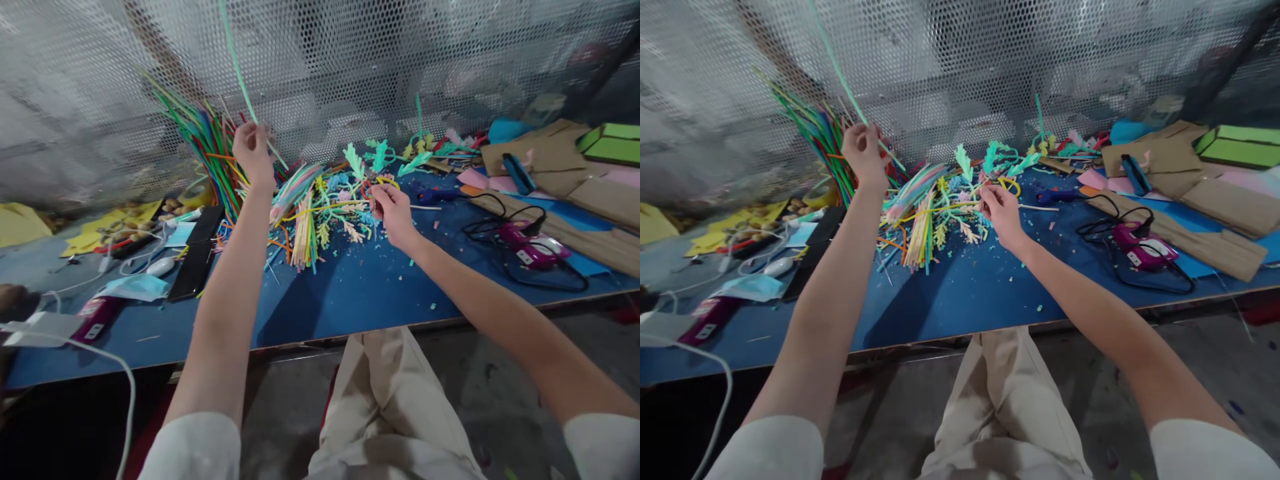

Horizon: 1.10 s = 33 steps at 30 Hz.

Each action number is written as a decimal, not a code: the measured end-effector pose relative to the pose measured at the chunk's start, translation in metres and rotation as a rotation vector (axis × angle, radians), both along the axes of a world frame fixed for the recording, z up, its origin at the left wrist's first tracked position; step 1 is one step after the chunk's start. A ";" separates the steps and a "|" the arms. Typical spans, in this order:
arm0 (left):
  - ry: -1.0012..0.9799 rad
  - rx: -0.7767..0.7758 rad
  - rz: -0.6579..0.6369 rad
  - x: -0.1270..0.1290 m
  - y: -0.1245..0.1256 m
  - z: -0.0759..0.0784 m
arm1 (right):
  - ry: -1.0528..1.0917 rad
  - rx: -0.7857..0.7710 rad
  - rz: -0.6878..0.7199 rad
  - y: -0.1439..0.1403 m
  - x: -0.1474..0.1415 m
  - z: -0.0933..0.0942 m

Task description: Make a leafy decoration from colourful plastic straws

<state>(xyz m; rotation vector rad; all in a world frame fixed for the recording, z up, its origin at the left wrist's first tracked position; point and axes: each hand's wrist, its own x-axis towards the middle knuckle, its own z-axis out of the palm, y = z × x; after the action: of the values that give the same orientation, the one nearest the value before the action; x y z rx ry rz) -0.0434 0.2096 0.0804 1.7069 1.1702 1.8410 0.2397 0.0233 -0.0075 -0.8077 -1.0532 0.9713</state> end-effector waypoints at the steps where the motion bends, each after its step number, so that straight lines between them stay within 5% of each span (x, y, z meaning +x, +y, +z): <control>1: -0.122 0.015 0.041 0.002 0.001 0.007 | -0.004 0.002 0.000 0.000 0.000 -0.001; 4: -0.186 0.101 -0.023 0.011 -0.005 0.023 | -0.020 0.010 0.001 0.001 0.000 -0.003; 7: -0.133 0.069 -0.018 0.021 -0.028 0.023 | -0.040 0.029 0.012 0.001 -0.001 -0.005; 16: 0.036 -0.285 -0.343 0.030 -0.144 -0.025 | -0.088 0.105 -0.012 0.001 -0.003 -0.007; 22: 0.237 -0.213 -0.043 0.033 -0.165 -0.051 | -0.102 0.130 -0.024 0.004 -0.003 -0.010; 33: 0.855 -0.102 0.168 0.047 -0.197 -0.070 | -0.181 0.142 -0.048 0.003 -0.003 -0.015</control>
<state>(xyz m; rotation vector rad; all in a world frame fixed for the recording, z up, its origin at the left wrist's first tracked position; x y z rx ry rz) 0.0032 0.0128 0.0102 2.4819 1.7069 1.0718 0.2367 0.0259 -0.0229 -0.8103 -1.2386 0.7838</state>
